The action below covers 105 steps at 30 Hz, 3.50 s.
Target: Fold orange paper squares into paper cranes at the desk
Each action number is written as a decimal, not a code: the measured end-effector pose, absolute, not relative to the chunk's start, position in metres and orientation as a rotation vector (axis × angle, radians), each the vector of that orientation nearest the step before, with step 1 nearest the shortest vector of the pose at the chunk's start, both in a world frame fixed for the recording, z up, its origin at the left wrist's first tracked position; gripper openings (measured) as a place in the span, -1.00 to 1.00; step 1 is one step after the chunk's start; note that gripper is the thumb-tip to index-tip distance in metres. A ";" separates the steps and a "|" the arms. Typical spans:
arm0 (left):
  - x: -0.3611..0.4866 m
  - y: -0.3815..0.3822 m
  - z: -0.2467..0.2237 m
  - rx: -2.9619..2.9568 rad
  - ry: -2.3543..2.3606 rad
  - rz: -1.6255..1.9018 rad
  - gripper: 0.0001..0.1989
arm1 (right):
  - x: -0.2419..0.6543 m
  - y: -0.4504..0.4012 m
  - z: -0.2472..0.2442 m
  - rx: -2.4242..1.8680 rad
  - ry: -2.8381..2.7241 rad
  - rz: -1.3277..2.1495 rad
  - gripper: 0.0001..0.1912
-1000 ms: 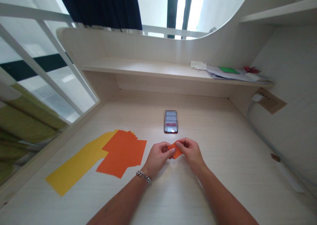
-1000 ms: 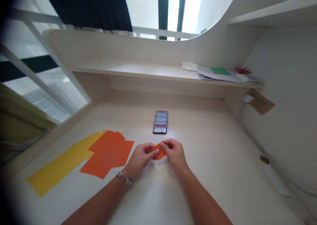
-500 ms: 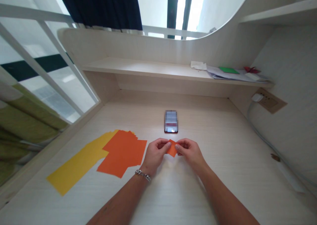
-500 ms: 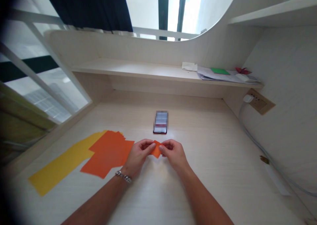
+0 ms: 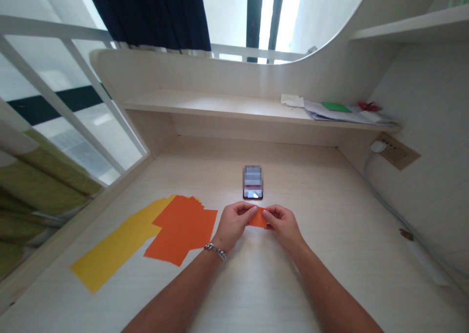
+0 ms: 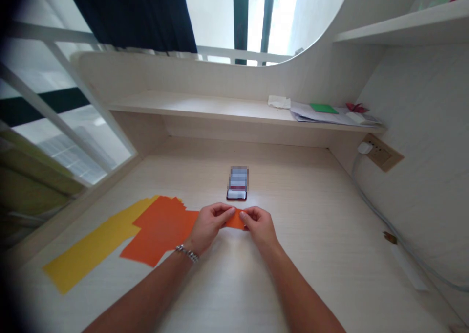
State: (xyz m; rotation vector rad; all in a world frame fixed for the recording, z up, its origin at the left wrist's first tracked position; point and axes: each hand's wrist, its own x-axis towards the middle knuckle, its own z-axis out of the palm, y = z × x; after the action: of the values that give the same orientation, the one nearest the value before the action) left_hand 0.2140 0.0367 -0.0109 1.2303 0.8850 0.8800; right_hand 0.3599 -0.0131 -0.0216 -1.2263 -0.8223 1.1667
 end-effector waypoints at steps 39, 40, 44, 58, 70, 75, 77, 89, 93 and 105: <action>0.188 0.055 -0.007 1.334 0.790 0.613 -0.77 | 0.353 -0.020 -0.034 -1.175 -0.873 1.247 -0.72; 0.188 0.055 -0.007 1.338 0.789 0.610 -0.77 | 0.353 -0.020 -0.033 -1.173 -0.868 1.242 -0.73; 0.187 0.056 -0.006 1.345 0.779 0.606 -0.81 | 0.352 -0.022 -0.028 -1.180 -0.861 1.217 -0.73; 0.189 0.052 0.003 1.145 0.703 0.661 -0.93 | 0.351 -0.027 -0.021 -1.109 -0.975 1.152 -0.79; 0.183 0.053 0.005 1.491 0.706 0.670 -0.92 | 0.355 -0.028 -0.009 -1.104 -0.814 1.435 -0.61; 0.186 0.051 0.006 1.595 0.701 0.641 -0.90 | 0.353 -0.026 -0.013 -1.225 -0.823 1.389 -0.71; 0.187 0.051 0.004 1.575 0.707 0.650 -0.89 | 0.353 -0.026 -0.015 -1.227 -0.853 1.369 -0.71; 0.186 0.054 0.002 1.387 0.740 0.574 -0.85 | 0.357 -0.026 -0.017 -1.235 -0.954 1.312 -0.68; 0.188 0.054 -0.001 1.290 0.723 0.582 -0.83 | 0.357 -0.026 -0.018 -1.262 -0.940 1.287 -0.69; 0.190 0.050 -0.005 1.470 0.794 0.576 -0.76 | 0.356 -0.026 -0.023 -1.295 -1.057 1.175 -0.72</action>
State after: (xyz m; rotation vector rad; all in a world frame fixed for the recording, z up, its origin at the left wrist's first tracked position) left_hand 0.1903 0.0505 -0.0055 1.4697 0.7944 0.5763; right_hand 0.3561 -0.0259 -0.0228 -1.2951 -1.0572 1.1750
